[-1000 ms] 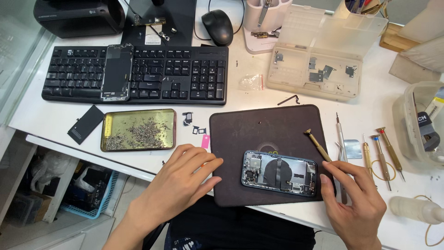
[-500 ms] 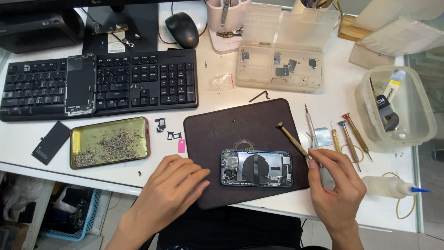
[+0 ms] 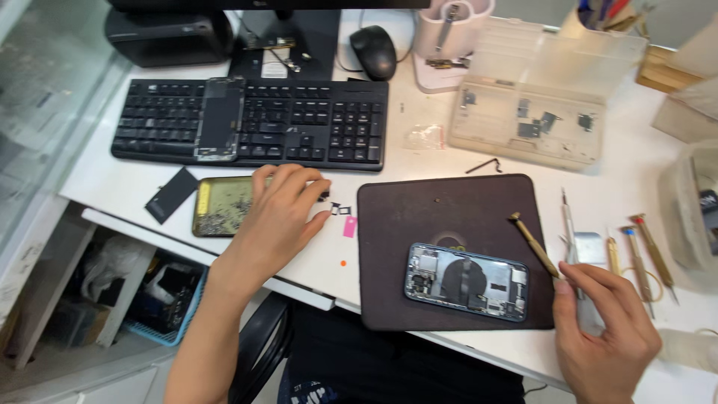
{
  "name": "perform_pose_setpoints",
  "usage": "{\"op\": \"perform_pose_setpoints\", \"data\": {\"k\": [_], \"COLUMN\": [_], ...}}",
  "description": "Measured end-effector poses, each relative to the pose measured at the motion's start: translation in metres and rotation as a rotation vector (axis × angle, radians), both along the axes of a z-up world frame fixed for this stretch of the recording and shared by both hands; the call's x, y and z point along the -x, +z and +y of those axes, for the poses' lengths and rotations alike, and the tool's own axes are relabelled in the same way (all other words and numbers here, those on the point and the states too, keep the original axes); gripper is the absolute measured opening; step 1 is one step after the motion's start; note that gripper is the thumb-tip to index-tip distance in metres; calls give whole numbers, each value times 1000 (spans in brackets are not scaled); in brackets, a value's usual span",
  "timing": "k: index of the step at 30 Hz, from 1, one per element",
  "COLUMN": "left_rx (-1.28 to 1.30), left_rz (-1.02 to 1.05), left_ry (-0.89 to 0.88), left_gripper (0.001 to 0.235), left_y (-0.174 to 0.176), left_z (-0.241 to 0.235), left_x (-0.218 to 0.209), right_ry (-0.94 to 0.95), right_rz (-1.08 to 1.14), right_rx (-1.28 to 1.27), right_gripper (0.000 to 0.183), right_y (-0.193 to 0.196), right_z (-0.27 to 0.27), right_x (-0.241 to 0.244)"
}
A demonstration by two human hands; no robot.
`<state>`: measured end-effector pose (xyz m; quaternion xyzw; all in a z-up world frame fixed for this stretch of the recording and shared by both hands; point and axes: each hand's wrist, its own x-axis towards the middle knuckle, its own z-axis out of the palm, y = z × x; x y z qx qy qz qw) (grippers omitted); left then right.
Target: The person opens a drawer to retrieve a small adhesive strip, then applies it to the internal frame of a disassembled smartphone. They continue to manipulate internal components, including a ribbon cable and a small circuit board, using their fingers and a precision tool to adjust connections within the device.
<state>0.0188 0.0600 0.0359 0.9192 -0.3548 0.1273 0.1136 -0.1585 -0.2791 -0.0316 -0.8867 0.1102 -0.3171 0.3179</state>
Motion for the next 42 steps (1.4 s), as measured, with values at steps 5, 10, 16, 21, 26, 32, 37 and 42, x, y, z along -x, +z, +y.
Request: {"op": "perform_pose_setpoints", "data": {"k": [5,10,16,21,26,32,37,42], "left_rx": [-15,37,85,105,122,94,81,62], "left_rz": [-1,26,231,284,285,288,286,309], "left_ry": [-46,-153,-368,-431,-489,-511,-506,-508], "left_gripper": [35,29,50,80,87,82,79,82], "left_y": [5,11,8,-2,-16,-24,-26,-22], "left_z": [-5,-23,-51,-69,-83,-94,-100,-93], "left_x": [-2,19,42,48,49,46,48,48], "right_ry": [-16,-17,-56,-87,-88,-86,-116,-124], "right_rz": [-6,-43,-82,-112,-120,-117,-88,-43], "right_rx": [11,-8,-40,-53,-55,-67,31,116], "right_gripper": [16,19,24,23,26,29,28,27], "right_y": [-1,2,13,15,13,12,13,11], "right_z": [0,0,3,4,1,-2,1,1], "right_x": [-1,-4,-8,-11,-9,-5,13,30]}}
